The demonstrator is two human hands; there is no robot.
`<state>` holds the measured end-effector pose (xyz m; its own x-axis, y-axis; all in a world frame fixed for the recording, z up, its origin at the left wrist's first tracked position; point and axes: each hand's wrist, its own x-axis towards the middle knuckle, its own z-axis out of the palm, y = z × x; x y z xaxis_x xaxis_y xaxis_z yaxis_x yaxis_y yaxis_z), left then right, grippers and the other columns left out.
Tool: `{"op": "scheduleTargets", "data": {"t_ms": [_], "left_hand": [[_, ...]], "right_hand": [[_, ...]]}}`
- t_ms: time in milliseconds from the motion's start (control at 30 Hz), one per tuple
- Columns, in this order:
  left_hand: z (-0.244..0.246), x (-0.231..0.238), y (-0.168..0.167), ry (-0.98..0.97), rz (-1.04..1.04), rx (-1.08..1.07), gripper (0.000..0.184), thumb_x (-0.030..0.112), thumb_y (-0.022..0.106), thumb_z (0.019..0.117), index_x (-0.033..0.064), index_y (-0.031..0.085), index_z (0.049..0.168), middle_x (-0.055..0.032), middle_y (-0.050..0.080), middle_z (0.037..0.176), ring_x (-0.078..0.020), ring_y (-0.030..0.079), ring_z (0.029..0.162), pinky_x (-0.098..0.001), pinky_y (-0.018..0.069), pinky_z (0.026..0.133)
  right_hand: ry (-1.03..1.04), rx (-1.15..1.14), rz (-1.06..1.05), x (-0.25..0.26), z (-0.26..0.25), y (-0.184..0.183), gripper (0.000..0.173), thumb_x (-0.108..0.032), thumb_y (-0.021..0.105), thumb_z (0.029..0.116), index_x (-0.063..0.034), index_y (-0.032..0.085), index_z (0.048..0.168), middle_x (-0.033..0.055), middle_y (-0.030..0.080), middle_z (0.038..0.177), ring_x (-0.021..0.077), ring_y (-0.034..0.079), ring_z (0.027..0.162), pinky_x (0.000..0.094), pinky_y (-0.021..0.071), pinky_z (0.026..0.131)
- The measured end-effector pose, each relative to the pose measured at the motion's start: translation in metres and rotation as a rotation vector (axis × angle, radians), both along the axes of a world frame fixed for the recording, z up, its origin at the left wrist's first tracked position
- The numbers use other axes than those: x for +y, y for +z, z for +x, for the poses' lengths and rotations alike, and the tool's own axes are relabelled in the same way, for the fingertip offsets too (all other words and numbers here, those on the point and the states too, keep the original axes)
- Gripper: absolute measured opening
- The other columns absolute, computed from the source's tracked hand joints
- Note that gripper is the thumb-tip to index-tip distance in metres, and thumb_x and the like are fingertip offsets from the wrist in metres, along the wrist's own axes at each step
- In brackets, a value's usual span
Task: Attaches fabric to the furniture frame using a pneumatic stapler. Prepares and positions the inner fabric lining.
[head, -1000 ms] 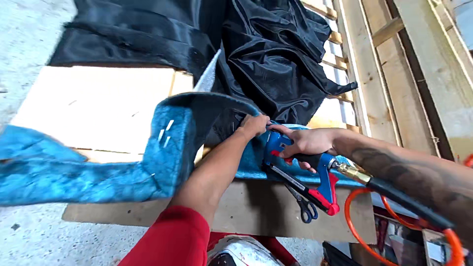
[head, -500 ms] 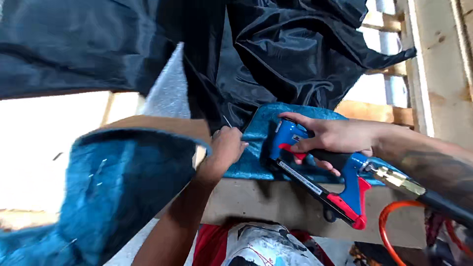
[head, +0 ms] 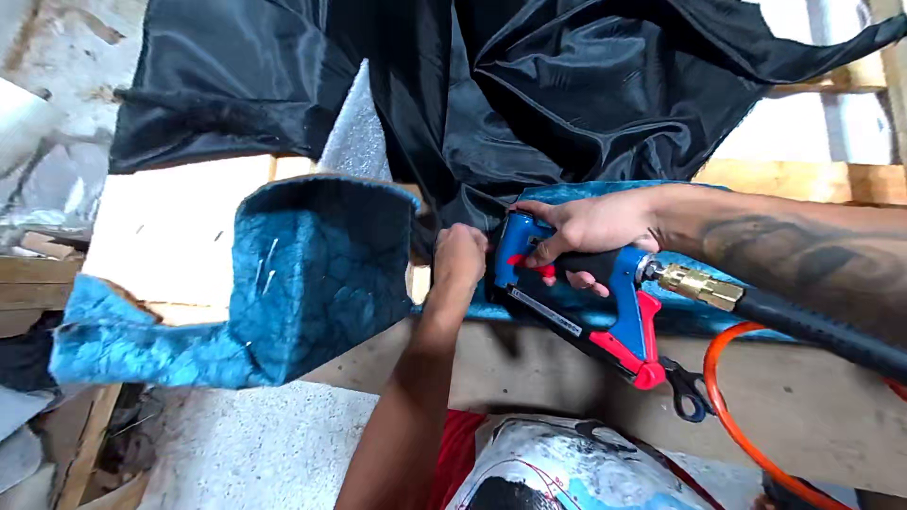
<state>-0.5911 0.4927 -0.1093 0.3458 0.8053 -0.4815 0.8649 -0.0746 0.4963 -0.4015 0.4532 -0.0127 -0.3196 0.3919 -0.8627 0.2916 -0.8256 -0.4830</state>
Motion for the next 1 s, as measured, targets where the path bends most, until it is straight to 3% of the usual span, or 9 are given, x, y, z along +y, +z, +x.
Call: {"op": "scheduleTargets", "data": {"t_ms": [133,267,400,567,633,767,900,967,1000], "left_hand": [[-0.021,-0.072,0.061,0.07,0.443,-0.466,0.035,0.022,0.047,0.1094,0.0087,0.058,0.14,-0.0084,0.047,0.157,-0.0205,0.053,0.138,-0.0398,0.0497,0.11],[-0.061,-0.158,0.07,-0.408,0.434,-1.01,0.019,0.002,0.058,0.0997,0.0014,0.073,0.112,-0.0156,0.073,0.119,-0.0267,0.069,0.117,-0.0422,0.0556,0.106],[-0.103,-0.154,0.046,-0.606,0.091,-0.638,0.028,0.026,0.052,0.1083,0.0081,0.073,0.115,-0.0067,0.072,0.117,-0.0175,0.068,0.114,-0.0328,0.0563,0.1],[-0.134,-0.141,0.024,-0.593,-0.088,-0.064,0.039,0.038,0.046,0.1088,0.0105,0.071,0.12,-0.008,0.071,0.119,-0.0236,0.069,0.112,-0.0445,0.0566,0.098],[-0.14,-0.135,0.018,-0.384,-0.168,-0.038,0.044,0.044,0.046,0.1076,0.012,0.073,0.119,-0.007,0.073,0.11,-0.0224,0.071,0.104,-0.0476,0.0578,0.093],[-0.154,-0.118,0.004,0.047,-0.089,-0.167,0.04,0.046,0.05,0.1062,0.0162,0.076,0.109,0.0043,0.076,0.085,-0.0079,0.073,0.076,-0.035,0.0632,0.076],[-0.161,-0.114,-0.002,0.061,-0.038,-0.068,0.039,0.046,0.049,0.106,0.0189,0.075,0.113,0.0026,0.075,0.091,-0.0108,0.072,0.082,-0.0395,0.062,0.082],[-0.162,-0.121,-0.004,-0.019,-0.097,-0.053,0.041,0.048,0.048,0.1061,0.0177,0.074,0.117,-0.0009,0.075,0.097,-0.0144,0.072,0.086,-0.0415,0.0604,0.086],[-0.163,-0.127,-0.005,-0.072,-0.141,-0.047,0.043,0.048,0.048,0.1064,0.0161,0.073,0.12,-0.0037,0.074,0.102,-0.0177,0.071,0.09,-0.0443,0.0581,0.089]], "right_hand": [[-0.025,0.031,0.018,0.004,-0.01,-0.007,0.093,-0.007,0.061,0.1002,-0.0414,0.001,0.163,0.0174,0.067,0.091,0.024,0.06,0.046,0.0394,0.0561,0.042],[0.018,0.09,0.031,0.019,-0.021,-0.012,0.092,-0.01,0.063,0.0996,-0.0446,0.005,0.163,0.0179,0.069,0.092,0.0243,0.06,0.047,0.0388,0.0558,0.043],[0.007,0.107,0.045,0.028,-0.037,-0.014,0.091,-0.01,0.065,0.099,-0.0391,0.007,0.163,0.0181,0.068,0.088,0.0217,0.059,0.044,0.0363,0.0553,0.041],[0.008,0.131,0.1,0.03,-0.053,-0.013,0.096,-0.009,0.065,0.0988,-0.043,0.002,0.163,0.0191,0.069,0.092,0.0232,0.06,0.044,0.0376,0.0556,0.041],[-0.014,0.109,0.15,0.023,-0.06,-0.007,0.093,-0.009,0.063,0.1008,-0.0439,0.003,0.162,0.0202,0.07,0.096,0.0257,0.061,0.047,0.0394,0.0563,0.043],[-0.028,0.014,0.217,0.02,-0.064,0.007,0.087,-0.01,0.062,0.1016,-0.0436,0.008,0.161,0.0192,0.069,0.098,0.0281,0.063,0.05,0.0415,0.0567,0.043],[-0.01,0.115,0.182,0.029,-0.056,0.005,0.086,-0.01,0.062,0.0995,-0.0338,0.009,0.163,0.0229,0.069,0.1,0.0245,0.064,0.05,0.0363,0.0567,0.044],[0.069,-0.019,0.217,0.024,-0.066,0.037,0.078,-0.005,0.052,0.1029,-0.0222,0.009,0.165,0.0256,0.067,0.105,0.0269,0.067,0.059,0.0375,0.0611,0.057],[0.045,-0.289,0.109,0.021,-0.088,0.069,0.072,-0.007,0.049,0.1055,-0.0351,0.018,0.164,0.0181,0.067,0.114,0.0299,0.067,0.072,0.0409,0.06,0.073]]}}
